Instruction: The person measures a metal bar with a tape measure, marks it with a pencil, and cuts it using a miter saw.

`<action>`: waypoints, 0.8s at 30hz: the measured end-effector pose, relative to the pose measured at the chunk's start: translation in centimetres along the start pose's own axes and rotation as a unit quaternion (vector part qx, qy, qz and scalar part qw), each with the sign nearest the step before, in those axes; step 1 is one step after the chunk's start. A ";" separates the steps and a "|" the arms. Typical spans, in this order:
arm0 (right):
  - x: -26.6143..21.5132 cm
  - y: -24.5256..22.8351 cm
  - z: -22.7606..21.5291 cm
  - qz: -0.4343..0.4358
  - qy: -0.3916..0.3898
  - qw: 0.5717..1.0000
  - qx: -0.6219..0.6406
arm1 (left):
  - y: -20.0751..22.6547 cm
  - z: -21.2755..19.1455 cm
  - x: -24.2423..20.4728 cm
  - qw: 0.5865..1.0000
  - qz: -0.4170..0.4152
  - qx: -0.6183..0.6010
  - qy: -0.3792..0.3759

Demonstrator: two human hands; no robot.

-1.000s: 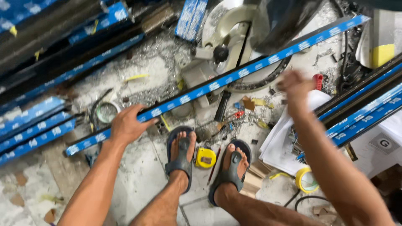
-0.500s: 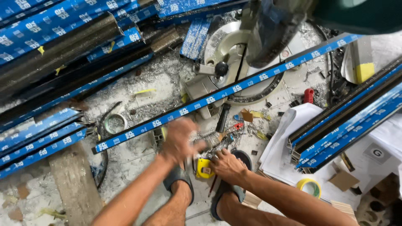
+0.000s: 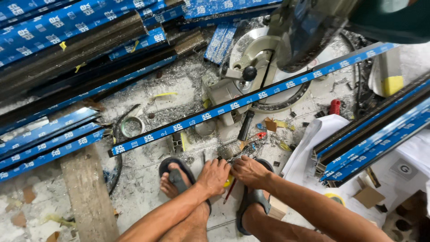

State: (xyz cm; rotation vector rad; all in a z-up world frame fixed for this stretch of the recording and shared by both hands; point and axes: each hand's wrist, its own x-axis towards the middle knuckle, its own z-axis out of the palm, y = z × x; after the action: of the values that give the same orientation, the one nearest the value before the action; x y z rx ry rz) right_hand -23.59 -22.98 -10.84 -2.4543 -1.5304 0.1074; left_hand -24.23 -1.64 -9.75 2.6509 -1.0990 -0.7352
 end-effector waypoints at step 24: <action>5.1 -0.4 -16.7 0.445 -0.006 0.667 0.598 | -8.8 0.8 -5.3 0.690 -0.239 -0.679 0.067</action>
State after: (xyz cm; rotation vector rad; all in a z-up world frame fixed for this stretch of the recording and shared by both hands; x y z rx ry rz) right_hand -18.45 -21.05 5.75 -1.6931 0.1074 0.9357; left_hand -22.45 8.36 -11.51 1.5083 0.3019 -0.8762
